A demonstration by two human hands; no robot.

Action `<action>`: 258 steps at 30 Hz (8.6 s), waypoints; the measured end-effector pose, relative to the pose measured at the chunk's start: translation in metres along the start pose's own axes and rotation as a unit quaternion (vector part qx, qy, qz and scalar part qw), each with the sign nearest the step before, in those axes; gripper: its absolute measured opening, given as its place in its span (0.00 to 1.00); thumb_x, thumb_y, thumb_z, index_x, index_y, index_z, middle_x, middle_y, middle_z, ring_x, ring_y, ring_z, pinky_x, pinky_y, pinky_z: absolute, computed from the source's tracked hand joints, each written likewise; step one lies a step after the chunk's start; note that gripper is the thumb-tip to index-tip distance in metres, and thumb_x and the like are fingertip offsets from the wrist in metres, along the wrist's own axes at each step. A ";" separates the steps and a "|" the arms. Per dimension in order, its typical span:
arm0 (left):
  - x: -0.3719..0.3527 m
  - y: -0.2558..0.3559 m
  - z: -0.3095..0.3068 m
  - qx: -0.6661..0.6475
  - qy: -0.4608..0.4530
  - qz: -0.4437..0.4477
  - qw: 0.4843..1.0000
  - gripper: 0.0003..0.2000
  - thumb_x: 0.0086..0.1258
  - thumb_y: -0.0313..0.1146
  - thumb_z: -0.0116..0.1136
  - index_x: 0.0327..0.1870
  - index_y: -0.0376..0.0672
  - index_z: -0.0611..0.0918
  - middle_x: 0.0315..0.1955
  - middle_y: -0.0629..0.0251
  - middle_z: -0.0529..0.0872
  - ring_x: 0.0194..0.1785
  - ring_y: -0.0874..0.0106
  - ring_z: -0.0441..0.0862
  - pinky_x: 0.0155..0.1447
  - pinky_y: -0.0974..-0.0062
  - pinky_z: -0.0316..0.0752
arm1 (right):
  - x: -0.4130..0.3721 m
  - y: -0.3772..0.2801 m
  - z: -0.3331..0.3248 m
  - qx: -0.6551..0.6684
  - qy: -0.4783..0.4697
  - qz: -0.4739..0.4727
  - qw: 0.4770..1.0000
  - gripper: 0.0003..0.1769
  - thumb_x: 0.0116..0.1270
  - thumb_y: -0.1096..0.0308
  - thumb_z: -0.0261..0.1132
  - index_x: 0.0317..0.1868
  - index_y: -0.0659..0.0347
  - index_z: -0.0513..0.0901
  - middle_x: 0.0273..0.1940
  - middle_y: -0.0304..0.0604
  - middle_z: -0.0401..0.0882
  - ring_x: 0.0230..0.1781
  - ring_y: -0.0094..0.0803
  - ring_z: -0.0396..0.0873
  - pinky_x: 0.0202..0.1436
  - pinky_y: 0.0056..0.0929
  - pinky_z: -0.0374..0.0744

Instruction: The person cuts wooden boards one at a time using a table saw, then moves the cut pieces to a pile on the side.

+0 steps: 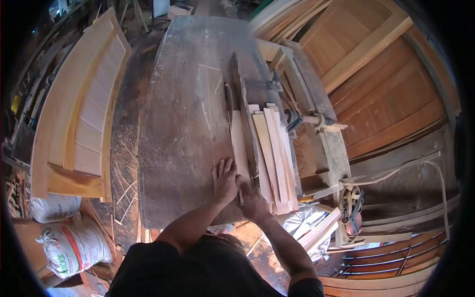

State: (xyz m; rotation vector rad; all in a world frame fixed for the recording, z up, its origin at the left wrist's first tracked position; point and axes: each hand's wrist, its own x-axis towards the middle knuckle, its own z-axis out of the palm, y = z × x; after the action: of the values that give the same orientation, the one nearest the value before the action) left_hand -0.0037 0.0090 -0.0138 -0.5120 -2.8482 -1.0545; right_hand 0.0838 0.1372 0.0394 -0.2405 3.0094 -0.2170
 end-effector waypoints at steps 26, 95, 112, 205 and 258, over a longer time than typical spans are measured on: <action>-0.016 -0.001 -0.007 0.032 -0.004 0.070 0.997 0.25 0.72 0.37 0.61 0.68 0.35 0.80 0.74 0.50 0.74 0.81 0.49 0.62 0.84 0.42 0.48 | 0.009 -0.005 -0.014 -0.162 -0.057 -0.037 0.985 0.29 0.77 0.53 0.59 0.74 0.55 0.76 0.69 0.42 0.78 0.80 0.44 0.64 0.78 0.80 0.54; -0.105 -0.022 -0.052 -0.058 -0.042 0.063 0.995 0.29 0.72 0.41 0.70 0.71 0.38 0.77 0.70 0.46 0.78 0.74 0.45 0.73 0.77 0.46 0.65 | -0.266 0.047 0.002 0.342 0.433 0.460 0.695 0.17 0.79 0.69 0.64 0.62 0.71 0.79 0.42 0.41 0.78 0.42 0.29 0.76 0.51 0.27 0.76; -0.082 0.046 -0.010 -0.479 -0.195 -0.057 0.854 0.31 0.79 0.27 0.59 0.80 0.38 0.63 0.57 0.52 0.83 0.55 0.66 0.84 0.59 0.68 0.79 | -0.127 -0.061 0.011 0.650 0.180 0.298 0.675 0.41 0.71 0.67 0.74 0.79 0.65 0.63 0.61 0.55 0.82 0.60 0.40 0.83 0.63 0.38 0.82; -0.067 0.013 -0.039 -0.596 -0.041 -0.277 0.753 0.31 0.89 0.57 0.39 0.77 0.38 0.69 0.59 0.53 0.83 0.59 0.61 0.84 0.61 0.66 0.79 | -0.116 -0.096 -0.011 0.397 0.101 0.102 0.906 0.42 0.61 0.72 0.80 0.75 0.64 0.73 0.70 0.65 0.74 0.66 0.58 0.81 0.62 0.51 0.84; 0.011 -0.003 -0.009 0.008 -0.071 0.010 0.997 0.33 0.77 0.48 0.59 0.77 0.36 0.70 0.82 0.52 0.64 0.85 0.43 0.55 0.81 0.31 0.46 | -0.020 -0.032 0.018 0.080 0.025 0.178 0.980 0.35 0.64 0.69 0.67 0.73 0.60 0.71 0.64 0.59 0.70 0.61 0.63 0.71 0.63 0.57 0.77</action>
State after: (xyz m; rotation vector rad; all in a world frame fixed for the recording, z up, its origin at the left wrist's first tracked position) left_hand -0.0157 0.0047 -0.0069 -0.6378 -2.9627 -1.0301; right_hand 0.1106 0.1072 0.0285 0.3204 2.9922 -0.4309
